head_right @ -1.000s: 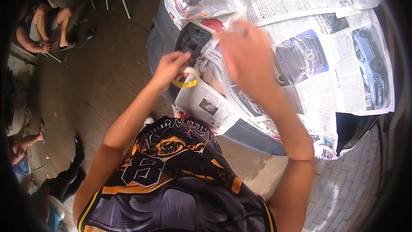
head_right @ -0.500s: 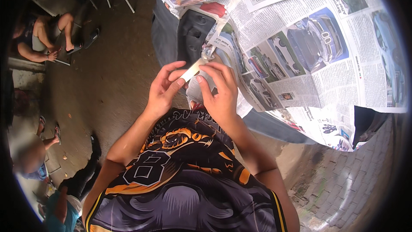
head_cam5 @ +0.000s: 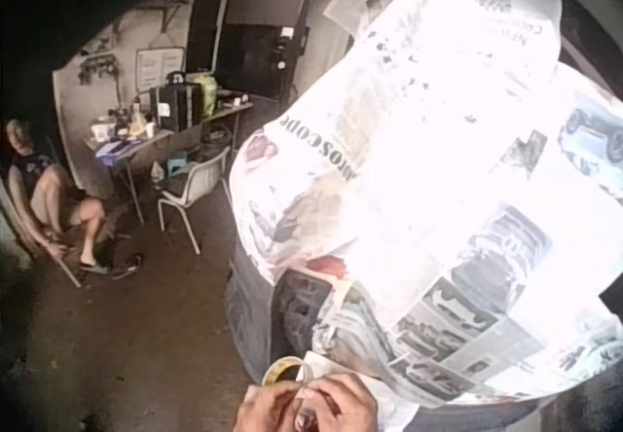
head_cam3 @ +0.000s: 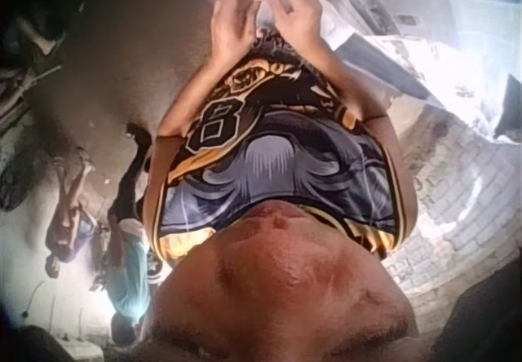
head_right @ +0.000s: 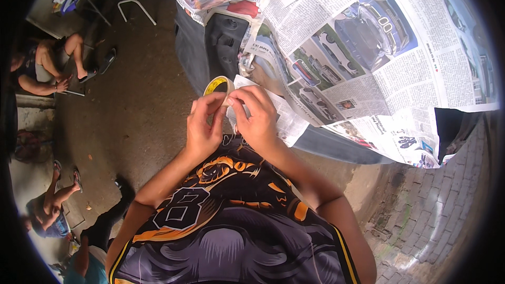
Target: The person tapes sheets of newspaper onto the hood and side of a black car using masking tape. They smooth the paper against the car's surface and secure it with strips of tape.
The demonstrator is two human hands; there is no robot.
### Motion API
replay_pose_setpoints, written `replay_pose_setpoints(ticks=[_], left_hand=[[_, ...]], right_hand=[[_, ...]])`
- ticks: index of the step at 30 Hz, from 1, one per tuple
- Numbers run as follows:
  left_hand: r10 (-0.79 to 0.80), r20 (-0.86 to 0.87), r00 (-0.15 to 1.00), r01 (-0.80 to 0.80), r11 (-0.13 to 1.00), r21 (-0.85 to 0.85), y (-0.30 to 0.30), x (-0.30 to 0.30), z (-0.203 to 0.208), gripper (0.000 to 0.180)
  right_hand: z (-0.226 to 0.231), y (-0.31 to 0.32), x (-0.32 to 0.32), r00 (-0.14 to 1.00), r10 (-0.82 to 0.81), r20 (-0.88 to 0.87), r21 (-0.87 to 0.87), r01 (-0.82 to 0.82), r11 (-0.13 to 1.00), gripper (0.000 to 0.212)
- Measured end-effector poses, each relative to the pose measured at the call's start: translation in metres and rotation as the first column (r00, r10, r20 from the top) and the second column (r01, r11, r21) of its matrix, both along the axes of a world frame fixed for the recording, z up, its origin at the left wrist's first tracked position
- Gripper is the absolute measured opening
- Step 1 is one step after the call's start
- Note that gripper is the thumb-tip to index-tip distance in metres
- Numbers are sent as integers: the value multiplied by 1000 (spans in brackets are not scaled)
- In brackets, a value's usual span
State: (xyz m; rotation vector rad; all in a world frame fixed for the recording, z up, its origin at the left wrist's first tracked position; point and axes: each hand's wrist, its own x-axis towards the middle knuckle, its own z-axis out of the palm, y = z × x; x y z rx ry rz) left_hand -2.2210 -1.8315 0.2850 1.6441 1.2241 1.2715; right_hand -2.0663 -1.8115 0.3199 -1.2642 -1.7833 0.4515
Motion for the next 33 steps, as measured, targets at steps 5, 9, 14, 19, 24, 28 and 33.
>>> replay_pose_setpoints(ticks=[5,9,14,19,24,28,33], left_hand=[[73,12,997,-73,997,-8,-5,3,-14,33],[108,-43,993,-104,991,83,-2,2,-21,36],[50,-125,991,-43,998,55,-6,-2,-13,38],[49,-139,989,-39,997,73,-8,-1,-15,38],[36,-151,988,-24,997,78,-5,3,-11,38],[45,-133,990,-31,994,104,-1,6,-11,38],[103,65,993,-95,988,-120,-1,15,-29,33]], right_hand=[[-27,-2,0,997,76,-13,-81,-77,994,10],[-24,-6,-9,994,6,-112,-110,-18,994,9],[-38,-10,-2,999,23,-22,-109,-25,994,11],[-30,-19,-11,984,-86,-157,-174,58,983,10],[-23,-18,-3,987,-44,-155,-217,9,976,13],[-41,-9,11,999,43,-29,-106,-46,993,12],[-48,-7,6,973,-53,-225,-173,14,985,12]])
